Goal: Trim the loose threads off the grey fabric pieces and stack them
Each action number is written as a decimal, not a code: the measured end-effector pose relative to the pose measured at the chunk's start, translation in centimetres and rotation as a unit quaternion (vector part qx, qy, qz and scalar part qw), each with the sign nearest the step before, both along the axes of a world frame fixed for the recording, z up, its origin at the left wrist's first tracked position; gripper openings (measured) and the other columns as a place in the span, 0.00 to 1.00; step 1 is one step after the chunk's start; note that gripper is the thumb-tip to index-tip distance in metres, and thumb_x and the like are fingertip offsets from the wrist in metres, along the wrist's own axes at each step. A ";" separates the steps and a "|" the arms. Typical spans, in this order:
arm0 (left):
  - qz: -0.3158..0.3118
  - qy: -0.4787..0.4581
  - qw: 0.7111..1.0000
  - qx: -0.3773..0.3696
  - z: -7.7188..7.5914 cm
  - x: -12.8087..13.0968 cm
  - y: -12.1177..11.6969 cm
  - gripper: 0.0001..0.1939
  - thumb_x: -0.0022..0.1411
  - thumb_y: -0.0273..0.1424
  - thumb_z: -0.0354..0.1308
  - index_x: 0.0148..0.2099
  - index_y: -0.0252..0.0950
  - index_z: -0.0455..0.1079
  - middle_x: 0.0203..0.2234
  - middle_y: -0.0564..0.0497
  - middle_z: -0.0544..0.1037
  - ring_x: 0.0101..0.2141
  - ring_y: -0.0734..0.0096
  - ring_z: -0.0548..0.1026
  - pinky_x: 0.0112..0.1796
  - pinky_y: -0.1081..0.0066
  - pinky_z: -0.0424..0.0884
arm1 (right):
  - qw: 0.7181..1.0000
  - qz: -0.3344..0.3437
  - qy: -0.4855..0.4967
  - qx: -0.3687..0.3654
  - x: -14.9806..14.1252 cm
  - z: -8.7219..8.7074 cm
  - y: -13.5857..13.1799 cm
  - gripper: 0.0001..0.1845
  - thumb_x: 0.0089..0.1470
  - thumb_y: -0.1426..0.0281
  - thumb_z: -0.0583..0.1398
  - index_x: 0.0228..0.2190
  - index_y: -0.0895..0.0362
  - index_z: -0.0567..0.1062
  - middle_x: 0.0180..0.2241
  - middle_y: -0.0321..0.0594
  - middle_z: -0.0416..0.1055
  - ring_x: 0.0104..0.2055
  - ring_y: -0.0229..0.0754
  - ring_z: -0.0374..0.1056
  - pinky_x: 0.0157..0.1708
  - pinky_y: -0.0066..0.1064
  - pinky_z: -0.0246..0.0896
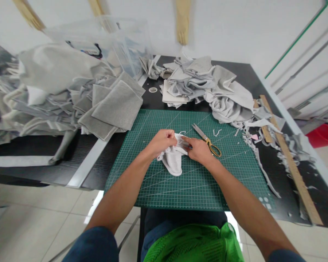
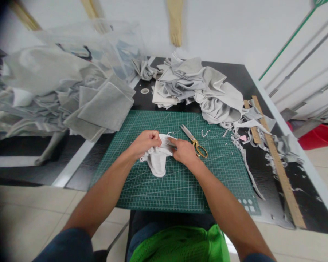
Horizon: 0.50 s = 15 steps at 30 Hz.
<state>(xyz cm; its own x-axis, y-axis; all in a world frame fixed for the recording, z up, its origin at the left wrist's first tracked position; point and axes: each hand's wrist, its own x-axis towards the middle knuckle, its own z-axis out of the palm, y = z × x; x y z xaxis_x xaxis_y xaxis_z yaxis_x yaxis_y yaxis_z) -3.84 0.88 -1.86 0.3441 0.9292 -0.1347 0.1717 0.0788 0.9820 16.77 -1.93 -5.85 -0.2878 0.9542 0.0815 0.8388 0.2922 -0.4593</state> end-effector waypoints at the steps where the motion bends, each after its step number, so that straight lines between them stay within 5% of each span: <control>1: 0.004 0.010 1.000 -0.001 -0.1 -0.1 0.1 0.11 0.44 0.25 0.60 0.22 0.38 0.58 0.18 0.57 0.63 0.22 0.77 0.60 0.24 0.73 0.51 | 1.000 0.004 -0.018 -0.003 -0.1 0.1 0.0 0.28 0.58 0.68 0.62 0.60 0.48 0.75 0.47 0.48 0.81 0.45 0.53 0.77 0.45 0.39 0.67; 8: -0.005 0.005 1.000 -0.013 0.0 -0.7 0.5 0.14 0.44 0.25 0.60 0.22 0.38 0.55 0.18 0.57 0.64 0.22 0.76 0.63 0.24 0.73 0.51 | 0.994 -0.024 0.110 0.014 0.2 -0.2 0.0 0.12 0.60 0.66 0.60 0.38 0.52 0.84 0.34 0.42 0.82 0.35 0.45 0.76 0.38 0.34 0.65; 15: -0.011 -0.028 0.999 -0.008 0.4 -1.1 0.3 0.15 0.44 0.24 0.60 0.22 0.38 0.53 0.18 0.56 0.65 0.22 0.76 0.64 0.25 0.73 0.53 | 0.943 -0.193 0.269 0.026 4.9 1.2 0.3 0.24 0.60 0.51 0.58 0.37 0.59 0.82 0.24 0.40 0.77 0.24 0.41 0.67 0.26 0.31 0.59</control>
